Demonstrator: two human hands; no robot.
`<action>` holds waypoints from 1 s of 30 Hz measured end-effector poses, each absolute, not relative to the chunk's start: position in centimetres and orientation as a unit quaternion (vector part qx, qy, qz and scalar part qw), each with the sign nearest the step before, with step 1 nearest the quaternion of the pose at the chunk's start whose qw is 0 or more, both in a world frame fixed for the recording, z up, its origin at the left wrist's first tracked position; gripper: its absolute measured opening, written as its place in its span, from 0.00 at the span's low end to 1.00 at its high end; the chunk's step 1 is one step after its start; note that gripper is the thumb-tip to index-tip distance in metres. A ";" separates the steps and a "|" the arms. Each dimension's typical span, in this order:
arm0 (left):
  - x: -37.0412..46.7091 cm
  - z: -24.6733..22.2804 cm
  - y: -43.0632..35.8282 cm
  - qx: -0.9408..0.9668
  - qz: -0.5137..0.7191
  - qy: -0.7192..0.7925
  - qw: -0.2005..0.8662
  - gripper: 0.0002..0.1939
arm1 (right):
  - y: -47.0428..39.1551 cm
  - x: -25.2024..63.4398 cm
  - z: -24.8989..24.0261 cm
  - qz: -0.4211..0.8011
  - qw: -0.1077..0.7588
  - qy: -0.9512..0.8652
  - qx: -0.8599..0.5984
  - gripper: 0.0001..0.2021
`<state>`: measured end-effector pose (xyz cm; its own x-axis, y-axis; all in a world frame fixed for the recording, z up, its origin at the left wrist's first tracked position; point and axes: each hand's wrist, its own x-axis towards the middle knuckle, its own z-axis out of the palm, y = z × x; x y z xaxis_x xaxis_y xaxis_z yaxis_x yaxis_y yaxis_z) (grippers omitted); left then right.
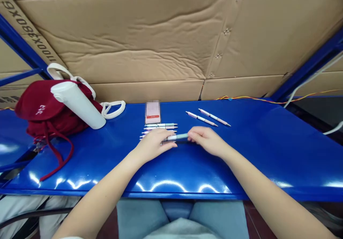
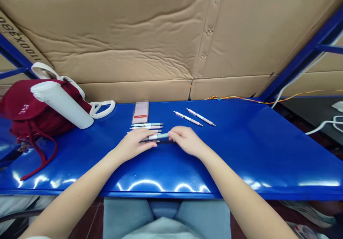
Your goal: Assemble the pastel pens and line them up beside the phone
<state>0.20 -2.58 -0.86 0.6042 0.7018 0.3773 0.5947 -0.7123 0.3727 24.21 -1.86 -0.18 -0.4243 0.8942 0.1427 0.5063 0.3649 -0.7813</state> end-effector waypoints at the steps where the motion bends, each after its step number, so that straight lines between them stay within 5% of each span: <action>1: -0.1 -0.7 -2.4 0.880 0.271 0.379 0.094 0.23 | -1.4 25.1 -0.1 0.339 0.315 -0.744 -0.481 0.17; 4: -1.2 -0.5 -1.5 0.841 0.306 0.443 0.040 0.25 | 0.2 28.0 0.0 0.277 0.371 -0.663 -0.588 0.18; 11: -2.0 -0.9 -0.3 0.857 0.227 0.461 0.039 0.12 | 1.1 29.6 -0.8 0.042 0.187 -0.686 -0.702 0.11; 15: -1.3 0.0 -1.4 0.881 0.187 0.428 0.082 0.12 | 0.1 27.9 -0.7 -0.011 0.160 -0.692 -0.703 0.11; 22: -0.6 0.2 -2.5 0.905 0.107 0.406 0.072 0.06 | -2.9 22.2 -1.6 0.080 0.151 -0.881 -0.441 0.08; 30: 0.3 -0.1 -3.1 0.916 0.111 0.378 0.078 0.08 | -3.7 21.1 -1.9 0.065 0.124 -0.895 -0.424 0.11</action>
